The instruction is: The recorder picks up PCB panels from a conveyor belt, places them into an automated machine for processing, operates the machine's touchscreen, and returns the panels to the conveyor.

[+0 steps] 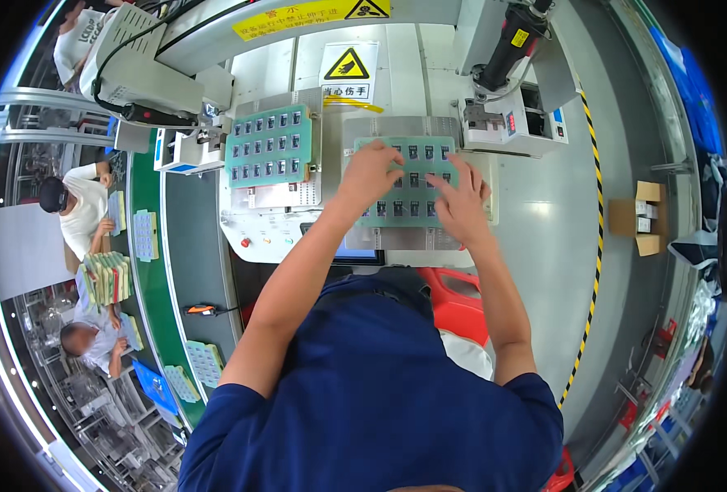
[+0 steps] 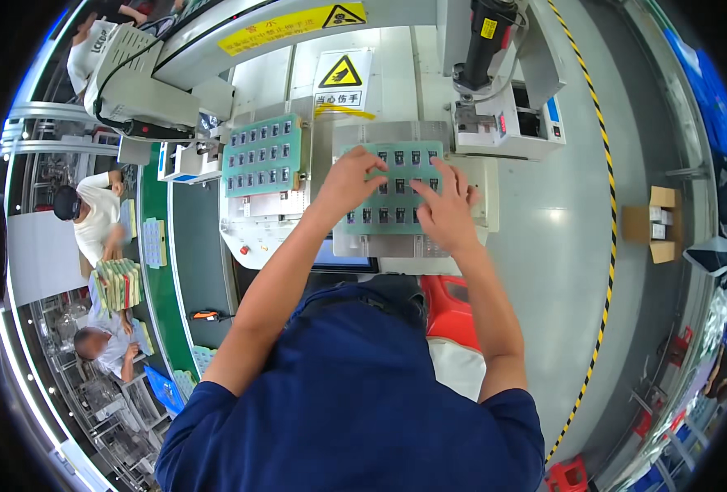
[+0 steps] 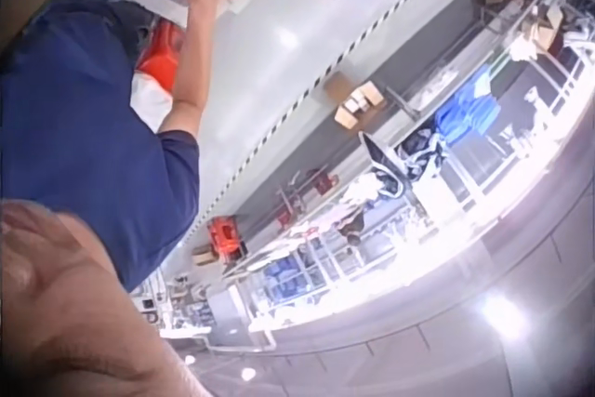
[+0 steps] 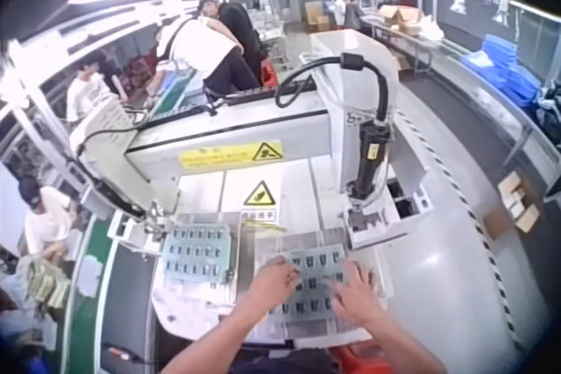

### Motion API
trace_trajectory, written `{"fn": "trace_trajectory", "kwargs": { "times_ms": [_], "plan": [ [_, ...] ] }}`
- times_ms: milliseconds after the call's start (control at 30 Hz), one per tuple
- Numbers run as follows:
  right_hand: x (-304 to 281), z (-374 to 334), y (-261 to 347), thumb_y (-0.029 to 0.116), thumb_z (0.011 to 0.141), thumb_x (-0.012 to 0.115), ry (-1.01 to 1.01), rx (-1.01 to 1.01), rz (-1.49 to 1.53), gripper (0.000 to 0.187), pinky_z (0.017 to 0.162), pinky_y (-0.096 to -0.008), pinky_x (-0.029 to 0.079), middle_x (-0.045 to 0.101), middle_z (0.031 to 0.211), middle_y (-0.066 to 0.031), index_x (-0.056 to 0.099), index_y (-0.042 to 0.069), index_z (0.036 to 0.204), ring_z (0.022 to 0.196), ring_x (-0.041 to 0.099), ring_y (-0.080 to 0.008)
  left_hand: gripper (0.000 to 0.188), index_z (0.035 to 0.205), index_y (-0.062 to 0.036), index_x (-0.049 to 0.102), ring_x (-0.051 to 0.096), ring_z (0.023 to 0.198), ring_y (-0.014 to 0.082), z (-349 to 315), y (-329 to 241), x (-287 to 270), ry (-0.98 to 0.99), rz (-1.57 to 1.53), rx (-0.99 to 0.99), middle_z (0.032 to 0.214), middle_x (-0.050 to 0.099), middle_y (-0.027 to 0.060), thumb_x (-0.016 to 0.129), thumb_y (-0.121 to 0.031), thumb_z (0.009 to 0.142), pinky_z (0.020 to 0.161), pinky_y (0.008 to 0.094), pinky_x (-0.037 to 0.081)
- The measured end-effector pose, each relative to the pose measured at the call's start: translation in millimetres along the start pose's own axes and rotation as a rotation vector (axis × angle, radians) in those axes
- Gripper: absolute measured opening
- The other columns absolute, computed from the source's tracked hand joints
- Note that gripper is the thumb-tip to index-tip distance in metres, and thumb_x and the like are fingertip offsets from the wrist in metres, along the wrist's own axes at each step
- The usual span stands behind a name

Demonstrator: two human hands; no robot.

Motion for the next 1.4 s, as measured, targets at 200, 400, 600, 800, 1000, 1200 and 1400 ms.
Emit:
{"fn": "trace_trajectory", "kwargs": {
  "times_ms": [200,400,600,800,1000,1200,1400],
  "plan": [
    [4,0,-1,0.017,0.072,0.061,0.007,-0.023,-0.01,0.032,0.093,-0.0502,0.026,0.038,0.14,-0.0087,0.067,0.017,0.103,0.127,0.033,-0.032,0.022,0.086,-0.016,0.07,0.049,0.101,0.028,6,-17,25,-0.001,0.276,0.075,0.096,0.053,0.0049,0.077,-0.02,0.066,0.085,0.0416,0.041],
    [1,-1,7,0.021,0.075,0.061,0.024,-0.081,-0.039,0.023,0.093,-0.0495,0.026,0.04,0.139,-0.0065,0.069,0.017,0.096,0.127,0.033,-0.0294,0.017,0.075,-0.0174,0.07,0.05,0.101,0.0276,20,-5,30,0.018,0.263,-0.017,0.094,0.055,0.0042,0.079,-0.022,0.062,0.086,0.0422,0.041],
    [5,-3,20,0.027,0.08,0.059,-0.001,-0.263,-0.378,0.024,0.095,-0.0461,0.024,0.04,0.141,-0.0027,0.069,0.02,0.1,0.129,0.031,-0.0256,0.025,0.07,-0.0167,0.068,0.057,0.091,0.0242,29,0,27,0.054,0.333,-0.196,0.084,0.06,0.0035,0.082,-0.033,0.059,0.08,0.0421,0.042],
    [-1,3,18,0.025,0.078,0.058,0.053,-0.187,-0.189,0.023,0.093,-0.0454,0.025,0.039,0.141,-0.005,0.07,0.019,0.098,0.129,0.032,-0.0275,0.024,0.07,-0.0146,0.066,0.062,0.079,0.0248,26,0,14,0.108,0.216,-0.327,0.079,0.065,0.0042,0.081,-0.033,0.063,0.073,0.0393,0.045],
    [6,10,19,0.016,0.073,0.057,0.04,-0.15,-0.131,0.025,0.094,-0.0474,0.024,0.039,0.141,-0.0066,0.07,0.017,0.094,0.129,0.032,-0.0296,0.022,0.079,-0.0086,0.066,0.061,0.078,0.0293,-1,20,-14,-0.097,0.032,-0.284,0.084,0.064,0.0104,0.074,-0.028,0.073,0.068,0.0395,0.047],
    [10,14,23,0.019,0.071,0.059,0.019,-0.18,-0.206,0.022,0.092,-0.0474,0.027,0.038,0.143,-0.004,0.069,0.015,0.091,0.129,0.033,-0.0276,0.017,0.08,-0.007,0.066,0.061,0.081,0.0302,-22,22,-25,-0.1,0.02,-0.337,0.083,0.063,0.0123,0.072,-0.022,0.074,0.069,0.0409,0.048],
    [10,18,27,0.016,0.071,0.06,0.047,-0.172,-0.273,0.024,0.092,-0.0467,0.029,0.037,0.144,-0.0024,0.069,0.014,0.093,0.13,0.032,-0.0267,0.018,0.081,-0.0066,0.066,0.059,0.077,0.0297,-23,28,-21,-0.099,0.018,-0.319,0.079,0.06,0.0121,0.073,-0.021,0.073,0.067,0.0391,0.046]
  ]
}}
Point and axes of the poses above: each hand's wrist, its own z-axis towards the middle knuckle, its own x-axis out of the palm, y = z × x, the point moved 3 cm from there along z, towards the middle knuckle
